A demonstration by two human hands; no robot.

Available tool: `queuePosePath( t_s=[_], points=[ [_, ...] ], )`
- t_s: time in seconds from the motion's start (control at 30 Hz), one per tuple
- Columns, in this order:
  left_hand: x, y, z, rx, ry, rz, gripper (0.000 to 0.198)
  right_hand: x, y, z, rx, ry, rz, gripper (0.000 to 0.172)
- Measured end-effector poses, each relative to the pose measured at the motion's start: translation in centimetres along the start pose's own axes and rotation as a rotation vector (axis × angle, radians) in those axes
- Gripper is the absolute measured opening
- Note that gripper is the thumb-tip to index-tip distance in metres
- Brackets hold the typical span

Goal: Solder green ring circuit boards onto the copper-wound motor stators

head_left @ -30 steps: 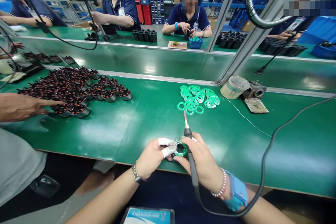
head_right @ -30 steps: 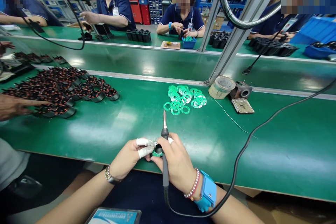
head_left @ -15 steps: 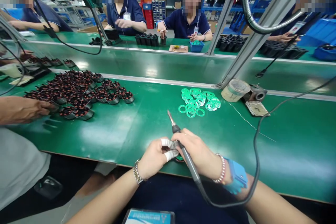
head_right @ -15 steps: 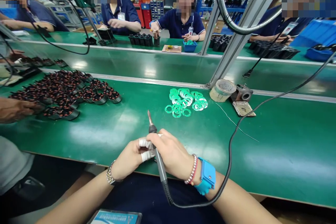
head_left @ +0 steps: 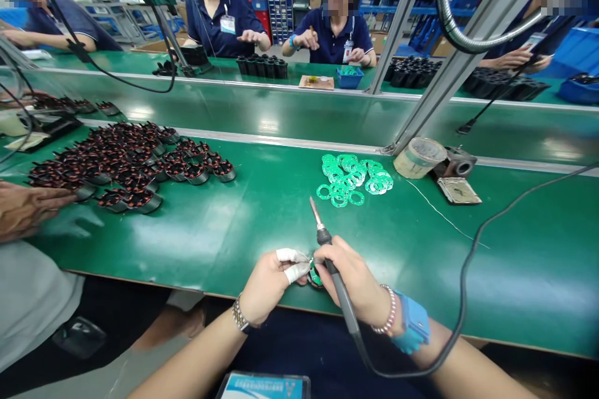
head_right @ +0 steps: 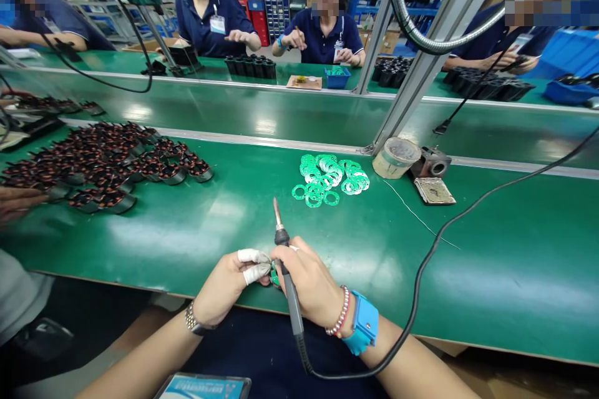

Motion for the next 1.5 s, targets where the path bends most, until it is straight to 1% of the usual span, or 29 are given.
queuePosePath(
  t_s=[0.07,0.2,0.33,0.47,0.63,0.8,0.93,1.03,1.1,1.17,1.23,1.3,1.4,1.43,1.5],
  points=[
    [0.0,0.0,0.2,-0.029,0.01,-0.01,0.017,-0.2,-0.2,-0.2,0.03,-0.048,0.021,0.018],
    [0.0,0.2,0.6,-0.062,0.038,-0.048,0.018,-1.0,-0.1,-1.1,0.155,-0.198,-0.038,0.016],
    [0.0,0.3,0.8,-0.067,0.042,-0.056,0.02,-1.5,0.0,-1.8,0.267,-0.308,-0.043,0.021],
    [-0.1,0.3,0.7,-0.056,0.029,-0.073,0.02,-1.5,0.3,-1.9,0.318,-0.36,-0.063,0.023],
    [-0.1,0.2,0.7,-0.032,0.025,-0.083,0.019,-1.6,0.5,-2.0,0.325,-0.386,-0.106,0.021],
    [0.1,0.3,0.6,-0.036,0.035,-0.094,0.015,-1.4,0.5,-2.2,0.304,-0.336,-0.056,0.021],
    [0.1,0.4,0.5,-0.024,0.021,-0.122,0.013,-0.9,0.5,-1.6,0.225,-0.214,0.015,0.016],
    [0.0,0.5,0.5,-0.049,-0.01,-0.125,0.013,-0.8,-0.7,-0.7,0.145,-0.053,0.088,0.013],
    [0.0,0.5,0.6,-0.085,-0.018,-0.105,0.012,-0.8,-2.1,-0.3,0.104,0.05,0.138,0.011],
    [0.0,0.6,0.8,-0.132,0.003,-0.085,0.012,-0.7,-3.5,-0.4,0.067,0.114,0.156,0.009],
    [0.1,0.7,1.1,-0.19,0.043,-0.067,0.011,-0.5,-4.7,-0.9,0.033,0.121,0.149,0.011],
    [0.1,0.8,1.3,-0.24,0.083,-0.056,0.011,-0.1,-5.6,-1.6,0.015,0.072,0.121,0.015],
    [0.1,0.9,1.4,-0.286,0.143,-0.047,0.01,0.7,-6.5,-2.3,0.04,-0.007,0.101,0.03],
    [0.1,0.9,1.5,-0.293,0.161,-0.041,0.01,1.0,-6.8,-2.3,0.046,-0.005,0.1,0.032],
    [0.0,0.8,1.4,-0.305,0.188,-0.024,0.009,1.3,-7.1,-2.1,0.043,0.037,0.098,0.032]
  ],
)
Point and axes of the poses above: each hand's wrist, its own x-axis away from the middle knuckle, its own y-axis out of the palm, z = x × y, the point moved 6 cm from there along -x, towards the middle knuckle, and after that the axes turned 14 degrees about z, right-handed, at the moved point
